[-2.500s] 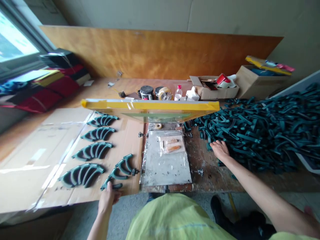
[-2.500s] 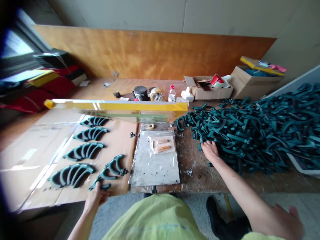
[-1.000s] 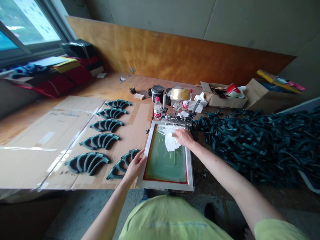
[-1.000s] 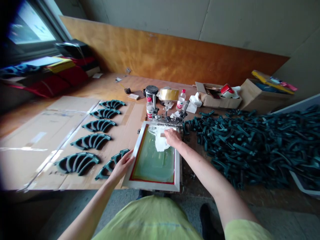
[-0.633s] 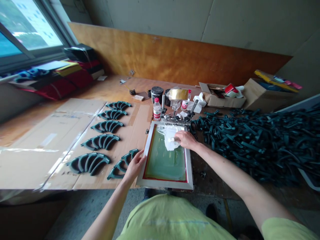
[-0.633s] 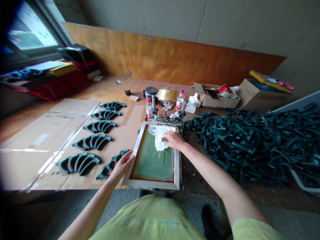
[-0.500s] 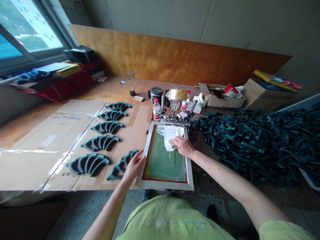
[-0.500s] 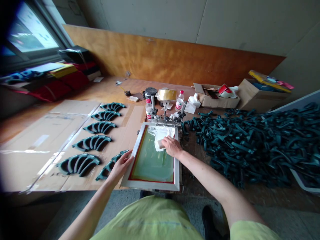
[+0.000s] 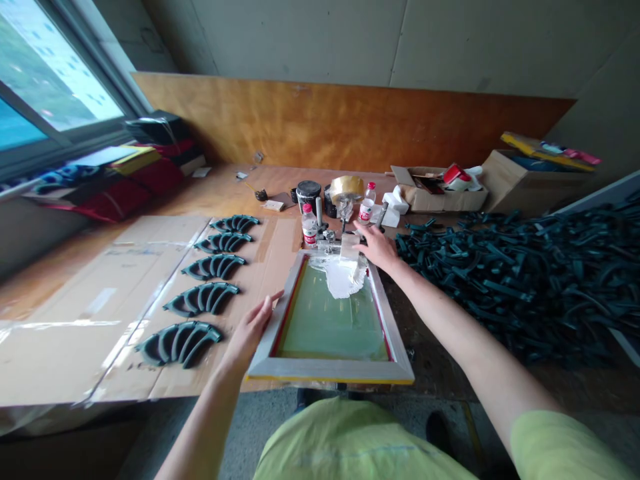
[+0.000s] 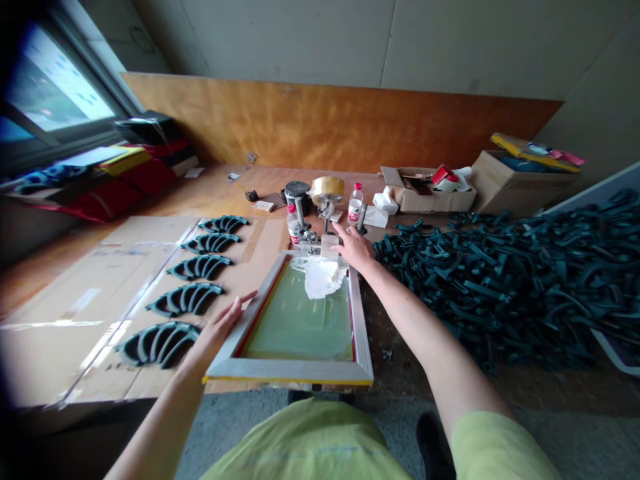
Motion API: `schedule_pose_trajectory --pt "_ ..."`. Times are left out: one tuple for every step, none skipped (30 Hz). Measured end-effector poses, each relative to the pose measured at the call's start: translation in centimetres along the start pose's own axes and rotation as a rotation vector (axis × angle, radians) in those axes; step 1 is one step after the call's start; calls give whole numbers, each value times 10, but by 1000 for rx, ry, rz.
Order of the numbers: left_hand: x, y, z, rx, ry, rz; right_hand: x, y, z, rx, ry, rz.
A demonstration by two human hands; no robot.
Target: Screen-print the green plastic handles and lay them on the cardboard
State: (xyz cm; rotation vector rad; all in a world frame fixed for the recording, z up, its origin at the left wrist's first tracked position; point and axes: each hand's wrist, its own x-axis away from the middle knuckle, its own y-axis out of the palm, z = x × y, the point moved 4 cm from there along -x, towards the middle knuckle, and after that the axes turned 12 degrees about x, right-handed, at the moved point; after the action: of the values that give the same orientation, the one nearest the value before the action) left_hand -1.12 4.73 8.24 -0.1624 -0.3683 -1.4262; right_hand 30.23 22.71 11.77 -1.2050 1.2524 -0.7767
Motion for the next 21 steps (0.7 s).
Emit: schedule_pose_trajectory --pt "-2 4 15 51 39 -12 5 -4 14 -10 61 65" --pt "-5 10 31 114 101 -27 13 -4 29 -25 134 108" --pt "-10 16 47 171 174 -47 24 0 43 -42 209 120" --pt "-16 22 63 210 258 -50 37 8 54 -59 270 96" --pt "-22 28 78 234 330 -49 52 20 60 -80 300 41" --pt "-30 35 91 246 376 -57 66 35 61 -112 289 -29" --pt "-37 41 102 250 397 -65 80 50 57 -151 236 -96" --pt "-44 46 111 254 401 -66 92 63 48 -189 151 -144" --pt "-49 50 117 259 404 -56 103 75 37 -216 52 -171" --pt "-52 52 121 270 417 -32 110 83 25 -226 -38 -179" --pt "-53 53 120 282 434 -2 115 87 14 -218 -105 -175" --pt "-52 52 114 291 454 36 117 88 6 -193 -139 -169" --pt "-48 51 104 293 460 70 118 86 -1 -166 -147 -166" --pt "-43 52 88 279 430 81 118 82 -7 -148 -139 -163" --pt "-37 54 67 245 350 57 118 75 -13 -143 -121 -151" --pt "-29 58 41 202 231 15 119 66 -21 -149 -110 -128" --pt "-21 65 13 141 57 -64 123 56 -31 -163 -116 -95" --pt "-11 71 -15 106 -115 -145 128 47 -44 -176 -144 -56" --pt "-1 76 -39 127 -231 -172 136 38 -60 -184 -202 -20" --pt "8 79 -58 176 -302 -168 145 32 -79 -183 -290 6" --pt "14 81 -72 243 -335 -135 155 29 -97 -178 -404 22"
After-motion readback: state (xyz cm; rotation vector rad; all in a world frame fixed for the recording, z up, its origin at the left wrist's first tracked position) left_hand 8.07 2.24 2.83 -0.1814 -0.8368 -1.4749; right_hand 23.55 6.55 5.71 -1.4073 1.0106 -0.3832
